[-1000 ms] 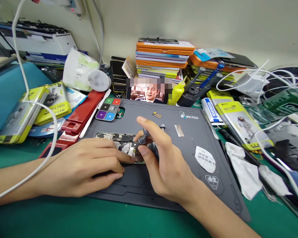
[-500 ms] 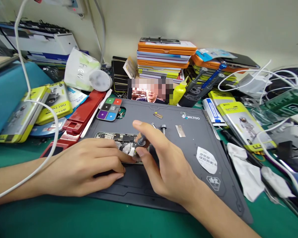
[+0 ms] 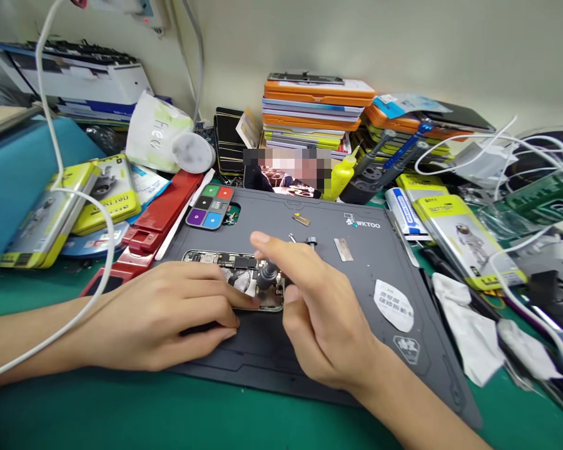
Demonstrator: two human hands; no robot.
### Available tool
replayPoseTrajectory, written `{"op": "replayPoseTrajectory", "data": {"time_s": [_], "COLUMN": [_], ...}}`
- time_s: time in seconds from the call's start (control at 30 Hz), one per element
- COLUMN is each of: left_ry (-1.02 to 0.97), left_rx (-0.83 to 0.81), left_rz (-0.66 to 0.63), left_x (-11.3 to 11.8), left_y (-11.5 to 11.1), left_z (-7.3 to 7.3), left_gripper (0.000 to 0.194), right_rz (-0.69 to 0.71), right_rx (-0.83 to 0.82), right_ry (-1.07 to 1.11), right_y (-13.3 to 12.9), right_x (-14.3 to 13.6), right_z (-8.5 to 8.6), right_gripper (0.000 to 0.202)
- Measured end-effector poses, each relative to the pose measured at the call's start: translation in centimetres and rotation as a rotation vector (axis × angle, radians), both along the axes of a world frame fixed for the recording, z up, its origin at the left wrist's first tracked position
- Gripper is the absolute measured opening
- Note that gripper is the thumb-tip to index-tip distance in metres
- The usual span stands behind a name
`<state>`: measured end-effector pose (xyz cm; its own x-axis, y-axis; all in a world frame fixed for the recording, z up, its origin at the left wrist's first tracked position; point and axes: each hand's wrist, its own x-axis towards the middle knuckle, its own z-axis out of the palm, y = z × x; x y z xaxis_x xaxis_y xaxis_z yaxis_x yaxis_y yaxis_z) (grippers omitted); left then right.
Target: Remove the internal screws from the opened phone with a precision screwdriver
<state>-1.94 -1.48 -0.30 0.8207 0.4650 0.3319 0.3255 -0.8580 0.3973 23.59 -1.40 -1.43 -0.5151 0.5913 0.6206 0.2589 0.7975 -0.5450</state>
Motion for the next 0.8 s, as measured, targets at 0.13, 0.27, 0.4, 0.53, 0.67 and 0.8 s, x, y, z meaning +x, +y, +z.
{"op": "replayPoseTrajectory", "data": {"time_s": [0.13, 0.27, 0.4, 0.53, 0.67, 0.8], "left_ry": [0.006, 0.012, 0.015, 0.013, 0.011, 0.006], "left_rx": [0.009, 0.008, 0.01, 0.001, -0.006, -0.013], "left_rz": [-0.002, 0.004, 0.007, 0.012, 0.015, 0.011], "left_x": [-0.04, -0.1, -0.13, -0.09, -0.06, -0.09], "left_y": [0.01, -0.02, -0.05, -0.05, -0.03, -0.02], "left_z": [0.03, 0.05, 0.02, 0.0, -0.04, -0.03], "left_gripper": [0.016, 0.016, 0.014, 0.015, 0.015, 0.016], "right_rz": [-0.049, -0.126, -0.182, -0.163, -0.132, -0.13], "right_rx": [0.044, -0.043, -0.088, -0.108, -0.118, -0.122], "right_ry": [-0.021, 0.05, 0.163, 0.126, 0.124, 0.116], "right_y": [0.06, -0.15, -0.21, -0.07, -0.03, 0.01], "right_x": [-0.15, -0.45, -0.75, -0.77, -0.75, -0.74], "right_z": [-0.28, -0.55, -0.4, -0.52, -0.83, -0.96], "right_gripper": [0.082, 0.081, 0.074, 0.075, 0.076, 0.074]}}
